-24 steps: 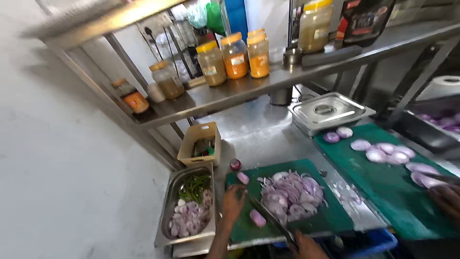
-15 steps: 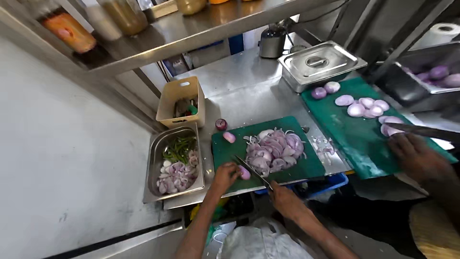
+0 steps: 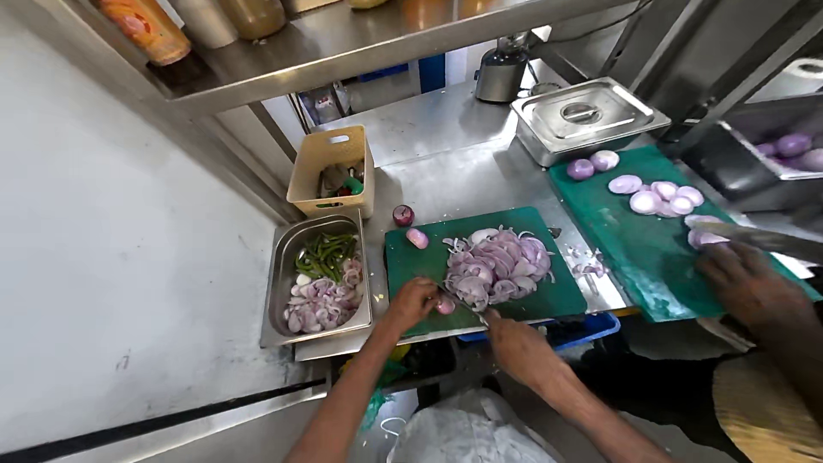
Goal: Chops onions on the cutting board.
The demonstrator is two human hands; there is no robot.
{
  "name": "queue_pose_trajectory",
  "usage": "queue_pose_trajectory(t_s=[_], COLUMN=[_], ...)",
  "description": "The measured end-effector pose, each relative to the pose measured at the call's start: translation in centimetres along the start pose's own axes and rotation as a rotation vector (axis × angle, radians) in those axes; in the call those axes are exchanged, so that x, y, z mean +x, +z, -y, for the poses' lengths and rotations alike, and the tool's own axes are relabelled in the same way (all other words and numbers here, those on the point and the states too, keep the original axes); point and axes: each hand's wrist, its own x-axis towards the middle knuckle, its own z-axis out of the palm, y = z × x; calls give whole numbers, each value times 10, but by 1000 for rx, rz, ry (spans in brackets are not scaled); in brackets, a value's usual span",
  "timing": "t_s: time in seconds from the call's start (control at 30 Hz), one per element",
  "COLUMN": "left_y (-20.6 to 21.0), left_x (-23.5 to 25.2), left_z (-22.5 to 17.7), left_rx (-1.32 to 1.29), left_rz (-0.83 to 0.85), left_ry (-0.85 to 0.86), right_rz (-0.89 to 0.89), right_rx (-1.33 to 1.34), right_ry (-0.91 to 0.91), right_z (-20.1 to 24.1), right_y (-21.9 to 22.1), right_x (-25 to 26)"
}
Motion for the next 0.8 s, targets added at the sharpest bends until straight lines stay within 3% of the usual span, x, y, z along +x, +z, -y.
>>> queue_pose_trajectory(t_s=[0.07, 0.2, 0.37, 0.5, 0.7, 0.8], left_y=[2, 5, 4, 9, 8, 11], left_x=[-1, -2, -2, -7, -3, -6], left_z=[0, 0, 2, 4, 6, 6], left_rx=[-9, 9, 0, -3, 6, -4], left_rz=[-37, -48, -66, -97, -116, -124], left_ry=[30, 20, 50, 51, 52, 43], right_rz=[31, -16, 6, -16, 9, 5], right_rx=[-23, 92, -8, 109, 30, 115], right_ry=[4, -33, -9, -45, -28, -36], right_z=[1, -9, -1, -9, -2, -8], right_y=[-7, 40, -4, 41, -3, 36], right_x=[-10, 44, -6, 40, 1, 39])
